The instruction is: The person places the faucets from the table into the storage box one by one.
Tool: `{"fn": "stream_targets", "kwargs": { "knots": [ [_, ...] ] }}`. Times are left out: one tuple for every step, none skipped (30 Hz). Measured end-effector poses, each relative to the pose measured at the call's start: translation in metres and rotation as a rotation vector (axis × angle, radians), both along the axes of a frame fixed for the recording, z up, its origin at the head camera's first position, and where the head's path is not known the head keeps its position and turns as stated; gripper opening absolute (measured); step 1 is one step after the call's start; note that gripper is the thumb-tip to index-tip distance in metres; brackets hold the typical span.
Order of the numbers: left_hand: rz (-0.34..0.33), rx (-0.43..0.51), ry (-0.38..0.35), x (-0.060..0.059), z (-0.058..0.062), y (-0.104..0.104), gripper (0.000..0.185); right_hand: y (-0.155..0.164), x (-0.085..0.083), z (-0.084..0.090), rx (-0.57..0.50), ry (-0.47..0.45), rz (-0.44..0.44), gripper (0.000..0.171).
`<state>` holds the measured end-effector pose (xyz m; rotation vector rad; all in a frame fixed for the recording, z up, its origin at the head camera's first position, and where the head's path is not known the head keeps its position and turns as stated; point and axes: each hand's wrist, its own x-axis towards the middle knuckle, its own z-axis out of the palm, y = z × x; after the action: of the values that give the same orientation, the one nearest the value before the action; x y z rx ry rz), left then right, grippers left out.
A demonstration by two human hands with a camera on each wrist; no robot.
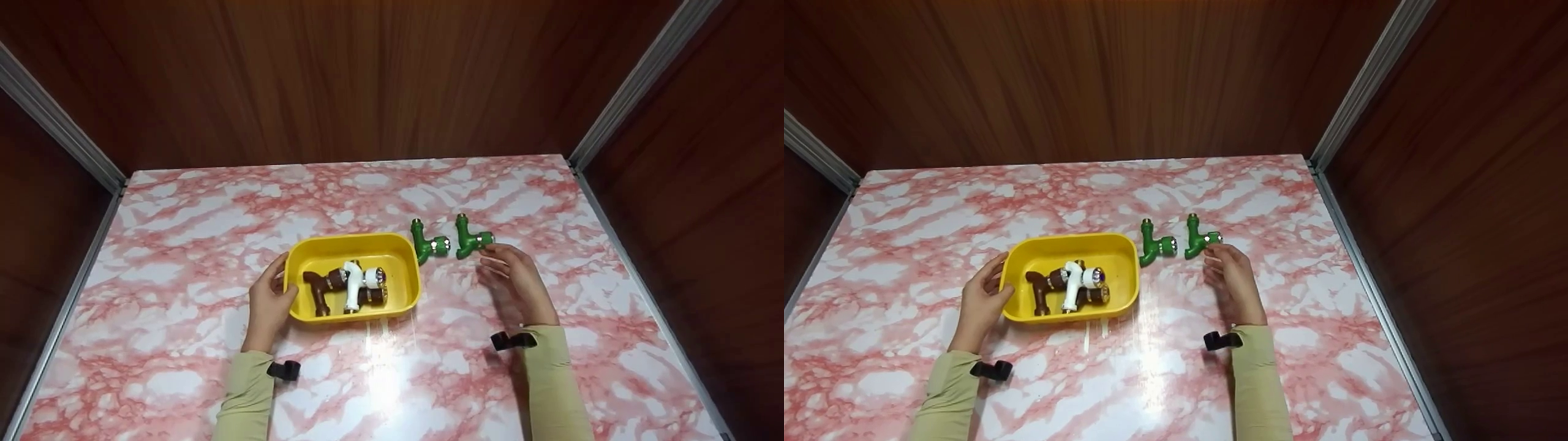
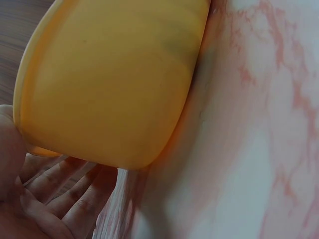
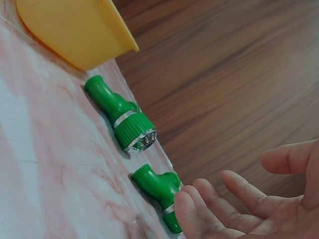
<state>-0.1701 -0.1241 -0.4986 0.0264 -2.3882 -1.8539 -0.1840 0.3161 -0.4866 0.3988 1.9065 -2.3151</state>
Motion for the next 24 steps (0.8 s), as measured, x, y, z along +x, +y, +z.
{"fn": "stream_targets", "kwargs": {
  "knots": [
    [0.000,0.002,0.000,0.000,0.000,0.000,0.062,0.000,0.000,0.000,-0.009,-0.008,-0.006,0.048],
    [-0.001,0.003,-0.001,0.000,0.000,0.000,0.062,0.001,0.000,0.000,-0.015,-0.013,-0.010,0.048],
    [-0.001,0.005,0.000,0.000,-0.001,0.000,0.062,0.001,0.000,0.000,-0.015,-0.015,-0.011,0.049],
    [-0.001,0.006,-0.001,0.000,-0.001,-0.001,0.062,0.001,0.000,0.000,-0.015,-0.016,-0.013,0.049],
    [0.000,0.006,-0.001,0.000,-0.001,-0.001,0.062,0.002,0.000,-0.001,-0.014,-0.015,-0.016,0.049],
    [0.000,0.008,-0.001,0.000,-0.001,-0.001,0.061,0.002,0.000,-0.001,-0.012,-0.012,-0.016,0.050],
    [-0.001,0.009,0.000,0.000,-0.001,-0.001,0.061,0.003,0.000,-0.001,-0.009,-0.009,-0.015,0.050],
    [-0.001,0.011,0.002,0.000,-0.001,-0.001,0.061,0.003,0.000,-0.001,-0.010,-0.006,-0.016,0.051],
    [0.000,0.013,0.003,0.000,-0.001,-0.001,0.061,0.004,0.001,-0.001,-0.012,-0.003,-0.016,0.051],
    [0.000,0.014,0.004,0.000,-0.001,-0.001,0.061,0.004,0.001,-0.002,-0.018,-0.002,-0.016,0.052],
    [-0.001,0.015,0.004,0.000,-0.001,-0.001,0.061,0.005,0.001,-0.002,-0.025,0.000,-0.017,0.052],
    [-0.001,0.015,0.003,0.000,-0.001,-0.001,0.061,0.006,0.001,-0.002,-0.025,0.000,-0.017,0.052],
    [0.000,0.013,0.003,0.000,-0.001,-0.001,0.061,0.007,0.001,-0.003,-0.031,-0.001,-0.017,0.053],
    [0.002,0.013,0.002,0.000,-0.001,-0.001,0.061,0.007,0.000,-0.003,-0.022,0.003,-0.014,0.053],
    [0.003,0.012,0.002,0.000,-0.001,-0.001,0.061,0.008,0.000,-0.003,-0.007,0.007,-0.008,0.053],
    [0.003,0.011,0.001,0.000,-0.001,-0.001,0.061,0.009,-0.001,-0.003,0.005,0.010,-0.003,0.053],
    [0.004,0.010,-0.001,0.000,-0.001,-0.001,0.061,0.009,-0.002,-0.004,0.019,0.014,0.003,0.053],
    [0.003,0.009,-0.001,0.000,-0.001,-0.001,0.061,0.010,-0.002,-0.004,0.037,0.017,0.008,0.052],
    [0.003,0.008,-0.002,0.000,0.000,-0.001,0.061,0.010,-0.003,-0.003,0.047,0.018,0.011,0.052],
    [0.003,0.007,-0.003,0.000,0.000,-0.001,0.061,0.010,-0.003,-0.003,0.060,0.017,0.014,0.052],
    [0.002,0.005,-0.006,0.000,0.000,-0.001,0.061,0.011,-0.003,-0.003,0.054,0.009,0.011,0.053],
    [0.001,0.005,-0.010,0.000,0.000,-0.001,0.061,0.011,-0.003,-0.002,0.044,0.001,0.007,0.053],
    [0.001,0.003,-0.013,0.000,0.000,-0.001,0.061,0.011,-0.004,-0.002,0.037,-0.008,0.002,0.053],
    [0.003,0.001,-0.014,0.000,0.001,0.000,0.061,0.011,-0.004,-0.001,0.028,-0.015,-0.004,0.052]
  ]
}}
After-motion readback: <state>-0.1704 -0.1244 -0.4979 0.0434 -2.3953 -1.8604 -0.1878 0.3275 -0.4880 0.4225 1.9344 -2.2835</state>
